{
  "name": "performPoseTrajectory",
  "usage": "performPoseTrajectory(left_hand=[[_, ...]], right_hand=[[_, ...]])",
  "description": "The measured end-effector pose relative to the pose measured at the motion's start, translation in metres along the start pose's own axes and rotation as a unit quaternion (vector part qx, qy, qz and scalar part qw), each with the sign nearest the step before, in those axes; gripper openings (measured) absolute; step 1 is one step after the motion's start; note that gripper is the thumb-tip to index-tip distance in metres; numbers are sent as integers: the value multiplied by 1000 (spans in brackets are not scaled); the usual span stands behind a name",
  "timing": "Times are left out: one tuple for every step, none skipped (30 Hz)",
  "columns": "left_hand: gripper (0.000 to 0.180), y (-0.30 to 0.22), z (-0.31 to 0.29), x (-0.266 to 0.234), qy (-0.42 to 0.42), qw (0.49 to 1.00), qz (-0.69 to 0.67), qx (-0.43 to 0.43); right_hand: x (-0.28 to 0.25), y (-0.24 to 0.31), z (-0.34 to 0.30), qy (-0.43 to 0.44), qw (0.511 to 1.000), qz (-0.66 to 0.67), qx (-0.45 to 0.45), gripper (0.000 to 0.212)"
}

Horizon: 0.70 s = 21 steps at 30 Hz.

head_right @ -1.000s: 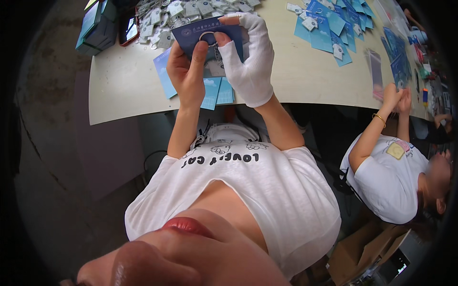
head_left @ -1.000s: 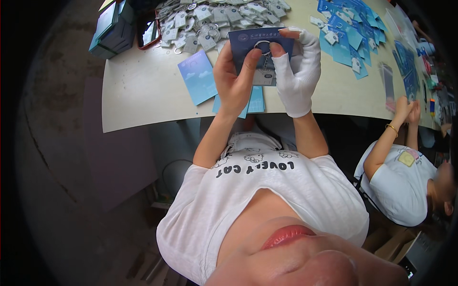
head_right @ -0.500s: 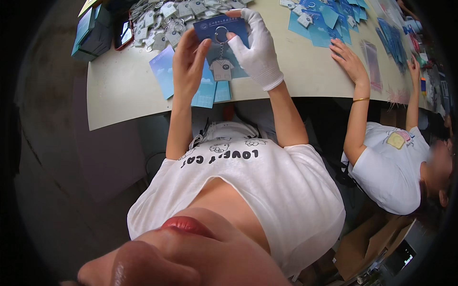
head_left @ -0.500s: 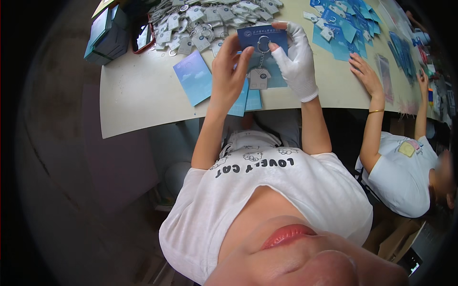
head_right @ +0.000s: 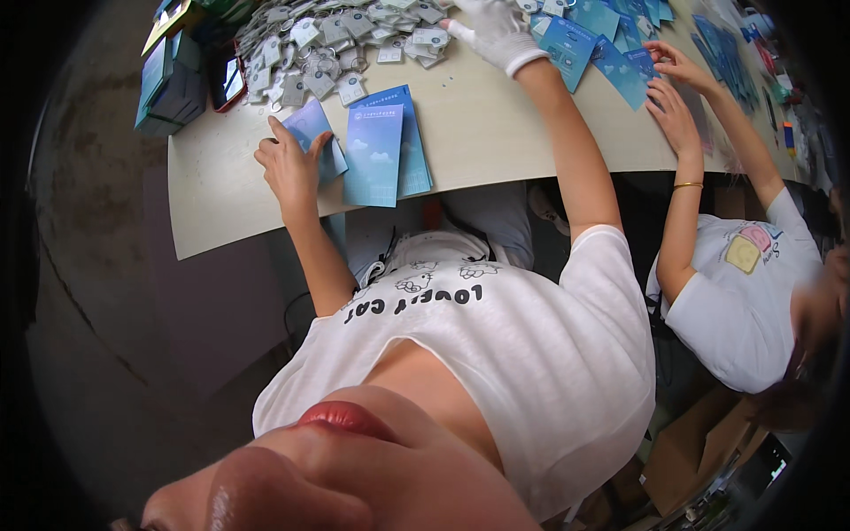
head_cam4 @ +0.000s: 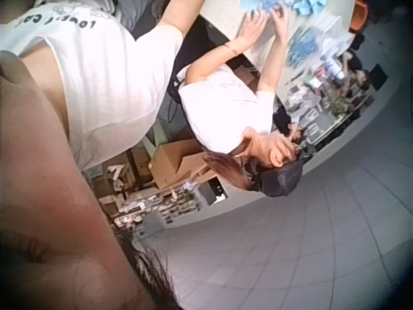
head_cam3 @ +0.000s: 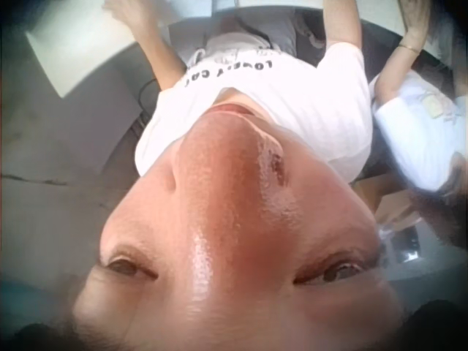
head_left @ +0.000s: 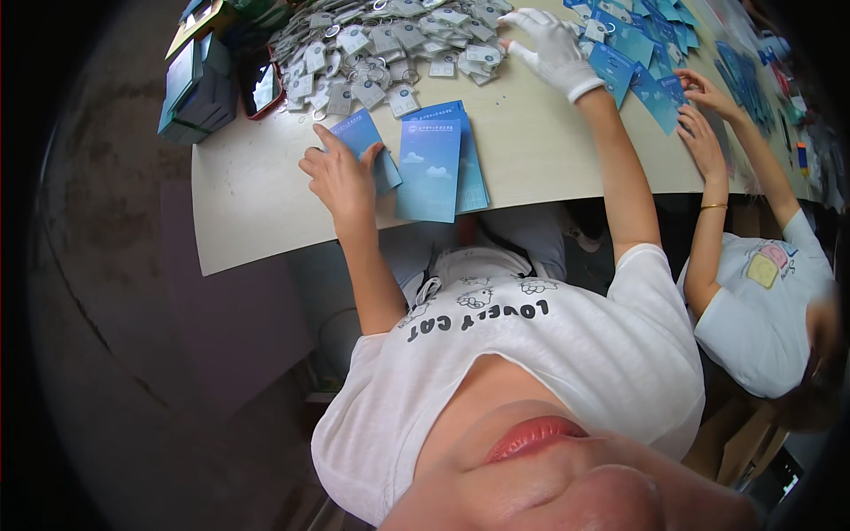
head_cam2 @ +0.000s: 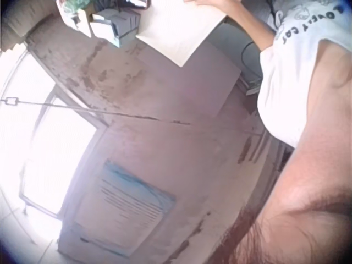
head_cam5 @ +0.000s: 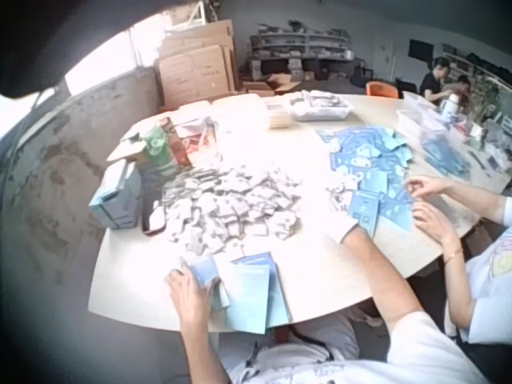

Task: The person attaches keychains to backing cards by picking up a card and a keychain, threading the metal ring through the card's slot, and stacking the assembled cards by hand.

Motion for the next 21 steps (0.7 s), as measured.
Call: performPoseTrajectory(left_hand=[[94,5,3,3,3,999,-36,3],[94,8,5,3,1,999,-34,4],[97,6,8,5,4,998,-61,4],[99,8,10,7,7,996,-85,-3],[99,9,9,6,5,997,-82,-3],[98,6,8,6,0,998,-57,-5],[98,2,7,5,-5,999,-32,-8],[98,-2,7,2,-8,999,-35,-3],[99,-11,6,-2,-2,1000,-1,-12],[100,-13,3,-3,8,999,36,-28],[100,-17,1,-3,8,999,36,-31],[100,-19,1,-4,14,999,29,-16],[101,-20,1,-4,22,1000,21,-1],[101,-17,2,-2,22,999,22,-3],[102,-9,4,1,28,1000,4,-7],[102,-5,5,3,34,999,-13,-12],[102,-4,8,6,35,999,-9,-20],[104,-1,10,5,35,998,-36,-22],[105,1,12,4,34,997,-62,-22],[105,2,12,5,37,997,-55,-30],[106,1,13,7,19,996,-76,-30]], right_hand=[[-13,34,15,-54,993,104,-11,41],[-4,40,25,-57,993,106,-11,41],[6,34,36,-49,990,133,-2,41],[14,34,46,-40,985,167,3,42],[20,33,50,-42,985,169,2,42],[20,32,54,-28,988,154,12,41],[21,28,58,-15,990,139,22,41],[31,14,63,-19,990,135,24,41],[47,-14,67,-16,988,137,70,41],[53,-21,69,-7,983,144,113,40],[57,-28,62,-19,996,78,36,40],[59,-26,61,-19,996,80,32,40],[61,-24,60,-13,997,70,22,41],[63,-24,59,-8,998,61,12,42],[63,-19,60,-5,998,65,6,42],[61,-16,61,-23,997,68,-2,42],[59,-13,63,-40,997,72,-10,43],[57,-7,62,-55,995,79,-17,43],[52,-8,61,-31,997,66,-35,43],[59,-18,60,-32,997,46,-49,43],[58,-23,55,-35,998,53,-21,43]])
Point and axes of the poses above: each hand's wrist, its own z-axis towards the middle knuckle, its own x-axis out of the palm, y = z × x, the point moved 1 cm from there along z, towards the middle knuckle, and after that the axes turned 8 degrees about -y, right-handed, at the moved point
